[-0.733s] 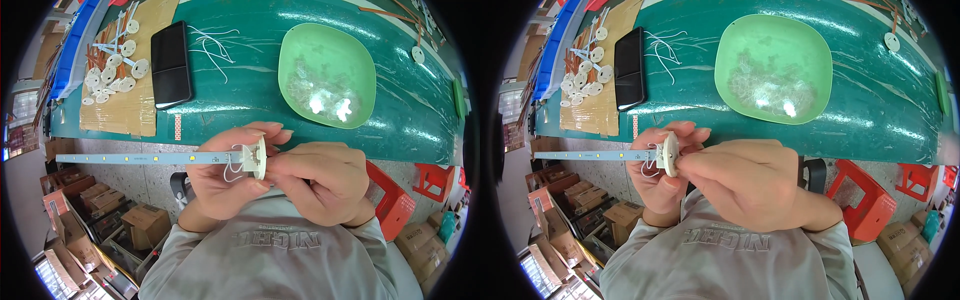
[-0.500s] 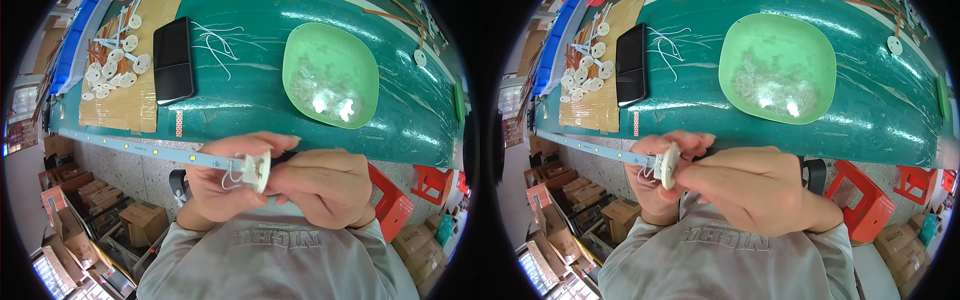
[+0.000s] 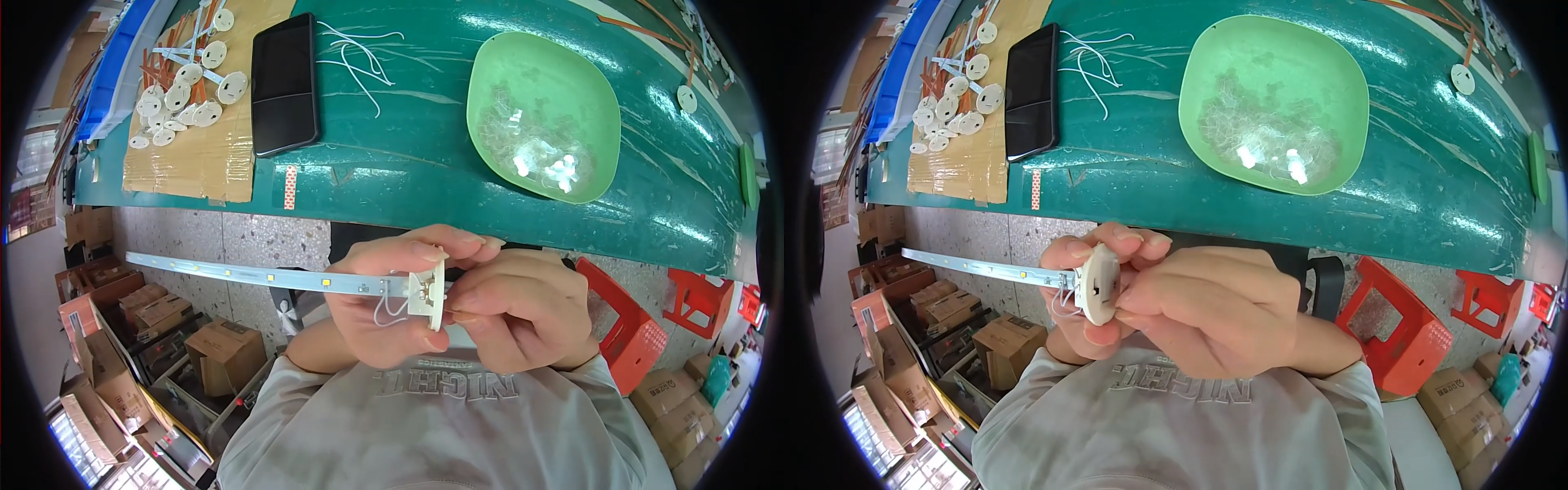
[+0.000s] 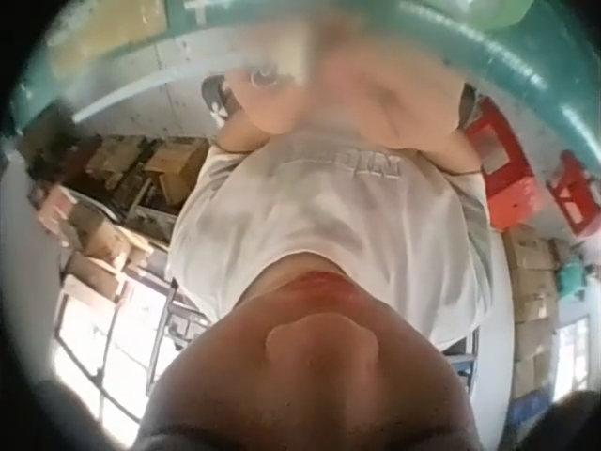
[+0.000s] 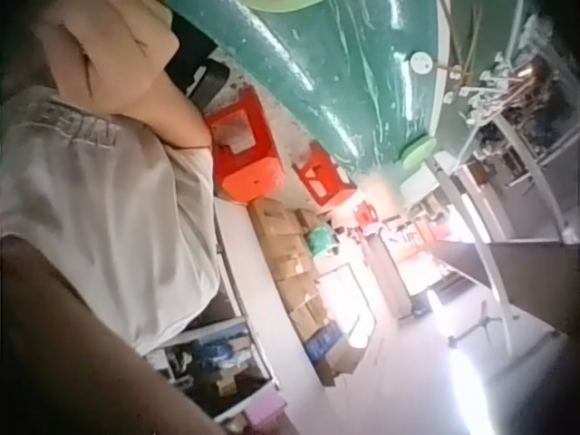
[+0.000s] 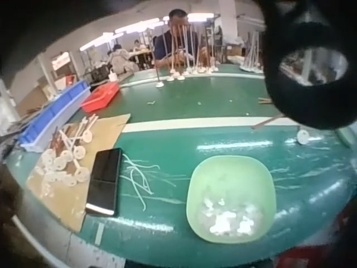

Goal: Assembling LED light strips by attaching them to plastic bases and connecting wires.

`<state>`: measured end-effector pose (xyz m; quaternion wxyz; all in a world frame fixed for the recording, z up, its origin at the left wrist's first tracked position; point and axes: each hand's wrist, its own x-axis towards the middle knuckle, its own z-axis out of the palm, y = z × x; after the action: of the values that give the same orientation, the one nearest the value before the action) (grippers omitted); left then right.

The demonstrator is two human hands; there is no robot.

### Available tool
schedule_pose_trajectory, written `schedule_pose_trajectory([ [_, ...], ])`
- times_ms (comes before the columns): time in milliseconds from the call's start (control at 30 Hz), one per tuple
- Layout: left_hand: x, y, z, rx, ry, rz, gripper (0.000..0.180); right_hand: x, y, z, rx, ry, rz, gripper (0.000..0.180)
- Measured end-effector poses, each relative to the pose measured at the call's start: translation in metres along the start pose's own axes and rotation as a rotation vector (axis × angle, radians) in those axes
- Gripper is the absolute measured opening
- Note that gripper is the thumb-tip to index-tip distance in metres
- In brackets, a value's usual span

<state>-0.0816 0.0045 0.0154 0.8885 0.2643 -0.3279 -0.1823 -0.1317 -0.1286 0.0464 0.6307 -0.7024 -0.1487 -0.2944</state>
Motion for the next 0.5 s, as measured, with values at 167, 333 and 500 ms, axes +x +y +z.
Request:
schedule_pose_trajectory([
  [167, -0.004, -0.006, 0.003, 0.025, 0.054, 0.018, 0.058, -0.006, 0.001, 0.006, -0.090, 0.106, -0.015, 0.012],
  [333, -0.008, -0.014, 0.006, -0.032, 0.073, 0.040, 0.058, -0.011, 0.002, 0.018, -0.124, 0.211, -0.041, 0.010],
  [500, -0.011, -0.010, 0.006, -0.073, 0.132, 0.008, 0.057, -0.013, 0.001, 0.018, -0.158, 0.187, -0.029, 0.009],
])
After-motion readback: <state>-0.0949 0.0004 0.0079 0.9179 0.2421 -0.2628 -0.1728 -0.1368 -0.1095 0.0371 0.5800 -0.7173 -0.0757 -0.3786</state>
